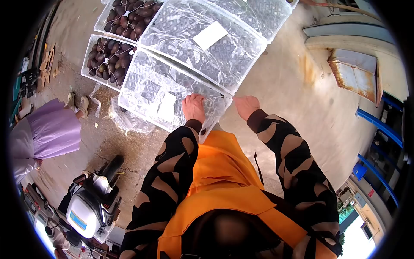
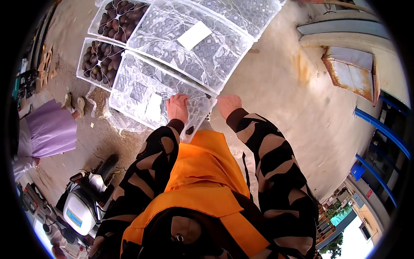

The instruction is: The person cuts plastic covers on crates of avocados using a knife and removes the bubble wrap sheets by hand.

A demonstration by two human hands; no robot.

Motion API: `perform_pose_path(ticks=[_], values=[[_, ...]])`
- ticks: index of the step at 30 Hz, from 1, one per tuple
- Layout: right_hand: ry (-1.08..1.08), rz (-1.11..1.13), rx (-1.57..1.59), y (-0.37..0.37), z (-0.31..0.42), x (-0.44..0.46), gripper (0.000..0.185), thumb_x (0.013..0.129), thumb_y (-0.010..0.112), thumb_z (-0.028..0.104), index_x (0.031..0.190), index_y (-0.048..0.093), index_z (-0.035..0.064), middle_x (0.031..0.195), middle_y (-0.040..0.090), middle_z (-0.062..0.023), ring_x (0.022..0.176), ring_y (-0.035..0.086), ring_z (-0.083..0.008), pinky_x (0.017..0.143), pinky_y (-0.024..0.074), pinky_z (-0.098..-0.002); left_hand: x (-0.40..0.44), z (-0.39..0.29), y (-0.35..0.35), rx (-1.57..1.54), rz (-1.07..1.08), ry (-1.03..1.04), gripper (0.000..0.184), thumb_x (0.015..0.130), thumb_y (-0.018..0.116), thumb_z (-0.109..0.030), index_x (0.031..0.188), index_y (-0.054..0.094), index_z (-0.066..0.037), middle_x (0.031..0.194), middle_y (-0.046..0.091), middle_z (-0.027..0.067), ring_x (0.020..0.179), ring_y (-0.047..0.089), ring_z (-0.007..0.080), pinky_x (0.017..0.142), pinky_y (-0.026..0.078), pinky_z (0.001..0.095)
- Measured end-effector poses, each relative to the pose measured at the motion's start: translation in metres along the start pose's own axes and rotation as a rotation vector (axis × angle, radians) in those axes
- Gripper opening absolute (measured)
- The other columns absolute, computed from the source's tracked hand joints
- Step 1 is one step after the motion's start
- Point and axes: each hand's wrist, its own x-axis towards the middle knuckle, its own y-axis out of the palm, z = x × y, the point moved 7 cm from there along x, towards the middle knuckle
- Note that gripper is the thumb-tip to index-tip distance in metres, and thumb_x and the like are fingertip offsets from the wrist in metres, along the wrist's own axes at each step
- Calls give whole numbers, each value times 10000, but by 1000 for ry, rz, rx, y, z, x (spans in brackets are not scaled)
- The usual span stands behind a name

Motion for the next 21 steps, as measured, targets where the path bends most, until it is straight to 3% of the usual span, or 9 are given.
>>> perform_pose_path(ticks=[2,5,9,10,14,17,19,20,21], values=[[-8,-44,-11,-16,-17,-32,237,902,503,173,1102,625,144,733,655,-128,692,654,-321,600,500,-445,-1,7,-1,-22,63,-3,169,857,603,-122,1026,613,-132,1029,645,37,966,574,267,834,417,407],[85,-241,191,-87,-15,-59,247,928,534,243,1147,632,181,740,647,-133,687,636,-326,637,493,-448,4,11,-9,-175,-159,-193,298,870,592,-139,1164,548,-139,990,659,80,991,589,313,810,450,459],[77,-193,157,-75,-28,-58,262,925,547,255,1160,632,178,765,658,-125,739,639,-310,677,495,-431,19,16,28,-74,229,-448,558,884,614,-363,1335,398,-115,1098,634,140,974,629,372,787,484,485],[50,-192,169,-68,-27,-56,264,926,546,257,1163,631,176,775,662,-120,749,639,-306,683,496,-424,25,22,35,-24,361,-523,582,841,645,-494,1257,529,-103,1113,619,150,972,636,365,796,491,469],[58,-210,253,-72,-24,-47,264,934,537,259,1164,630,169,806,675,-99,765,640,-307,691,499,-413,27,8,19,-10,346,-240,433,810,669,-524,866,736,-100,1037,612,127,903,642,346,750,501,442],[83,-389,404,-80,-23,-32,265,936,534,251,1169,626,164,801,671,-102,772,639,-317,678,494,-425,-2,11,-46,-244,268,-86,318,870,657,-366,938,699,-58,1039,578,130,838,629,314,755,500,402],[25,-394,466,-86,-7,-16,274,935,536,247,1184,617,165,799,666,-121,774,636,-328,671,489,-436,-21,58,-54,-642,135,-60,198,910,609,-205,990,658,-30,1112,553,122,814,616,269,727,507,378],[-3,-399,493,-90,3,-7,279,935,537,246,1191,612,165,798,663,-131,775,635,-334,668,487,-442,-24,57,-66,-546,41,107,184,934,545,-102,1085,624,-32,1199,525,123,822,613,237,712,512,363],[-39,-393,484,-91,15,2,287,935,537,243,1202,604,163,795,660,-140,771,633,-338,664,485,-445,-17,59,-73,-547,10,11,190,934,536,-90,1099,616,-39,1191,534,122,824,615,241,713,513,363]])
